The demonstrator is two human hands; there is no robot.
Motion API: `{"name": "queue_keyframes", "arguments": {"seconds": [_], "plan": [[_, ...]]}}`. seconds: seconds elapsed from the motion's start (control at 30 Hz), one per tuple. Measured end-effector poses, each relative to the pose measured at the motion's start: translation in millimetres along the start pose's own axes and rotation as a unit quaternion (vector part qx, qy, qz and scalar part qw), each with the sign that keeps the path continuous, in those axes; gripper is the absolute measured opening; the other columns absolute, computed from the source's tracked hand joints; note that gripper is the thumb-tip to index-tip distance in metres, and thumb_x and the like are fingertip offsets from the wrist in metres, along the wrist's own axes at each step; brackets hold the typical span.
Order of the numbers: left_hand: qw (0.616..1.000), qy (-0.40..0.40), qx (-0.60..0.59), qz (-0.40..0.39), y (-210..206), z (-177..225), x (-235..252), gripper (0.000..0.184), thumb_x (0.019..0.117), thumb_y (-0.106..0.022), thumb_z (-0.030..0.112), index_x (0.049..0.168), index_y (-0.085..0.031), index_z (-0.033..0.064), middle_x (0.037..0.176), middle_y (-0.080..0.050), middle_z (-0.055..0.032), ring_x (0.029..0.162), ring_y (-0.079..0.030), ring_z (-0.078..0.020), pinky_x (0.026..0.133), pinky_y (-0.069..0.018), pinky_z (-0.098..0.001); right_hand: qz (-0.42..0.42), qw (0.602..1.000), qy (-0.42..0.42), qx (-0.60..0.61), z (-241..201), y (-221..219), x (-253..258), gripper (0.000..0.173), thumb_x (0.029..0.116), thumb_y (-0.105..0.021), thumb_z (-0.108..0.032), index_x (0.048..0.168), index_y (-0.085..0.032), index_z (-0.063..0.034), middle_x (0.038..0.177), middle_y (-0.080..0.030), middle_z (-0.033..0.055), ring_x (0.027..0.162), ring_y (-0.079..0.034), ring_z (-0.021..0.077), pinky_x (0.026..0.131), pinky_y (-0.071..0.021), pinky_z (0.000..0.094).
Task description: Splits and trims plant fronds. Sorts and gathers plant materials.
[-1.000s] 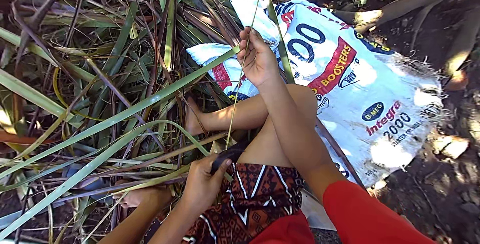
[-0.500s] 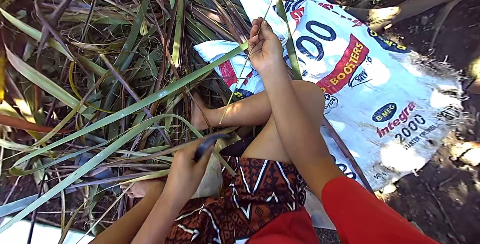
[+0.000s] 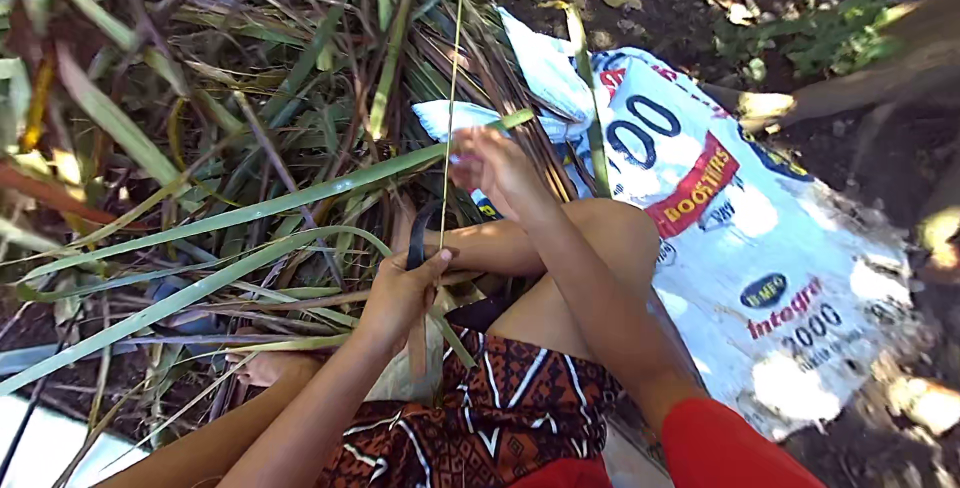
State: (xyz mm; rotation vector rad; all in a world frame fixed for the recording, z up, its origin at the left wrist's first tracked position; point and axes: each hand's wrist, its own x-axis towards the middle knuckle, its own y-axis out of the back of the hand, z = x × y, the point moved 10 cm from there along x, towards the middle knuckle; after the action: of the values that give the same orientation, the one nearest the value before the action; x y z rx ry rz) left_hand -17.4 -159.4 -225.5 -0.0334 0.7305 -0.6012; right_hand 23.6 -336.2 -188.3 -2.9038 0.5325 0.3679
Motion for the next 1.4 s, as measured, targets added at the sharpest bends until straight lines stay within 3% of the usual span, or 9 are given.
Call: {"name": "queue_keyframes", "arguments": {"seconds": [0.17, 0.33, 0.5, 0.73, 0.87, 1.0, 1.13, 1.27, 1.4], "plan": [[0.994, -0.049, -0.055, 0.076, 40, 32, 4, 0.011, 0.1012, -0.059, 0.003, 0.095, -0.068, -0.0009, 0.062, -0.057, -0.0005, 0.045, -0.047, -0.0036, 0.046, -0.0433, -0.0169, -0.339, 0.916, -0.072, -0.202, 45, -82, -62, 0.037, 0.1103, -0.04, -0.021, 0.123, -0.059, 0.0075, 0.105, -0.068, 0.0113, 0.089, -0.067, 0.0101, 0.082, -0.0564, 0.0297], [0.98, -0.146, 0.079, 0.107, 57, 53, 3, 0.013, 0.1025, -0.06, 0.011, 0.094, -0.067, 0.0043, 0.062, -0.056, 0.0049, 0.047, -0.046, -0.0007, 0.047, -0.0414, -0.0163, -0.308, 0.946, -0.043, -0.094, 40, -100, -62, 0.031, 0.1106, -0.035, -0.013, 0.098, -0.06, -0.0001, 0.079, -0.06, -0.0072, 0.066, -0.057, -0.0046, 0.064, -0.0497, 0.0131], [0.902, -0.219, 0.371, 0.015, 30, 57, -5, 0.055, 0.1097, -0.023, 0.041, 0.133, -0.053, 0.0013, 0.077, -0.052, 0.005, 0.066, -0.051, -0.0038, 0.064, -0.0471, -0.0245, -0.344, 0.934, -0.014, 0.1, 29, -91, -55, 0.035, 0.1076, -0.03, -0.016, 0.082, -0.054, -0.019, 0.067, -0.05, -0.0164, 0.057, -0.045, -0.0072, 0.054, -0.0384, 0.0118], [0.808, -0.354, 0.465, -0.071, 2, 72, -26, 0.059, 0.1107, -0.022, 0.046, 0.091, -0.058, 0.0042, 0.063, -0.045, -0.0007, 0.057, -0.049, -0.0107, 0.055, -0.043, -0.0283, -0.414, 0.887, 0.01, 0.206, 16, -86, -64, 0.03, 0.1079, -0.045, -0.031, 0.083, -0.06, -0.0259, 0.068, -0.053, -0.0201, 0.06, -0.048, -0.009, 0.056, -0.0382, 0.0117], [0.781, -0.427, 0.445, -0.098, -3, 79, -36, 0.059, 0.1105, -0.023, 0.05, 0.087, -0.056, 0.0059, 0.06, -0.042, -0.0004, 0.054, -0.047, -0.0074, 0.052, -0.0402, -0.0234, -0.46, 0.83, -0.026, 0.315, 9, -95, -80, 0.025, 0.1035, -0.056, -0.037, 0.083, -0.063, -0.0253, 0.068, -0.055, -0.0202, 0.058, -0.049, -0.0101, 0.054, -0.0379, 0.0091], [0.713, -0.52, 0.456, -0.118, -9, 86, -46, 0.06, 0.1105, -0.025, 0.05, 0.082, -0.053, 0.0064, 0.061, -0.044, -0.0046, 0.057, -0.05, -0.0147, 0.056, -0.0434, -0.028, -0.518, 0.713, -0.089, 0.465, 3, -105, -102, 0.02, 0.0996, -0.061, -0.032, 0.086, -0.067, -0.0199, 0.066, -0.058, -0.0164, 0.052, -0.052, -0.0101, 0.048, -0.0394, 0.0064], [0.641, -0.561, 0.517, -0.082, -11, 103, -59, 0.061, 0.1098, -0.025, 0.053, 0.078, -0.054, 0.0091, 0.059, -0.045, -0.0045, 0.056, -0.051, -0.0198, 0.056, -0.0432, -0.0338, -0.556, 0.682, -0.099, 0.465, 0, -104, -114, 0.022, 0.0981, -0.061, -0.034, 0.083, -0.066, -0.0187, 0.062, -0.056, -0.0157, 0.047, -0.049, -0.0097, 0.044, -0.0386, 0.0064], [0.717, -0.44, 0.51, 0.179, 71, 152, -46, 0.061, 0.108, -0.031, 0.05, 0.083, -0.058, 0.0011, 0.056, -0.045, -0.0036, 0.047, -0.048, -0.0173, 0.044, -0.041, -0.038, -0.595, 0.672, -0.069, 0.436, -9, -102, -120, 0.024, 0.1018, -0.058, -0.029, 0.085, -0.071, -0.019, 0.067, -0.063, -0.0147, 0.051, -0.055, -0.0094, 0.049, -0.0437, 0.0062], [0.83, -0.413, 0.306, 0.219, 125, 167, -56, 0.048, 0.1065, -0.028, 0.06, 0.084, -0.048, 0.0226, 0.06, -0.042, 0.013, 0.046, -0.04, 0.0015, 0.042, -0.0354, -0.0172, -0.611, 0.686, -0.044, 0.391, -10, -95, -118, 0.024, 0.1035, -0.055, -0.026, 0.086, -0.071, -0.0189, 0.068, -0.063, -0.014, 0.055, -0.057, -0.0089, 0.051, -0.0446, 0.0071]]}}
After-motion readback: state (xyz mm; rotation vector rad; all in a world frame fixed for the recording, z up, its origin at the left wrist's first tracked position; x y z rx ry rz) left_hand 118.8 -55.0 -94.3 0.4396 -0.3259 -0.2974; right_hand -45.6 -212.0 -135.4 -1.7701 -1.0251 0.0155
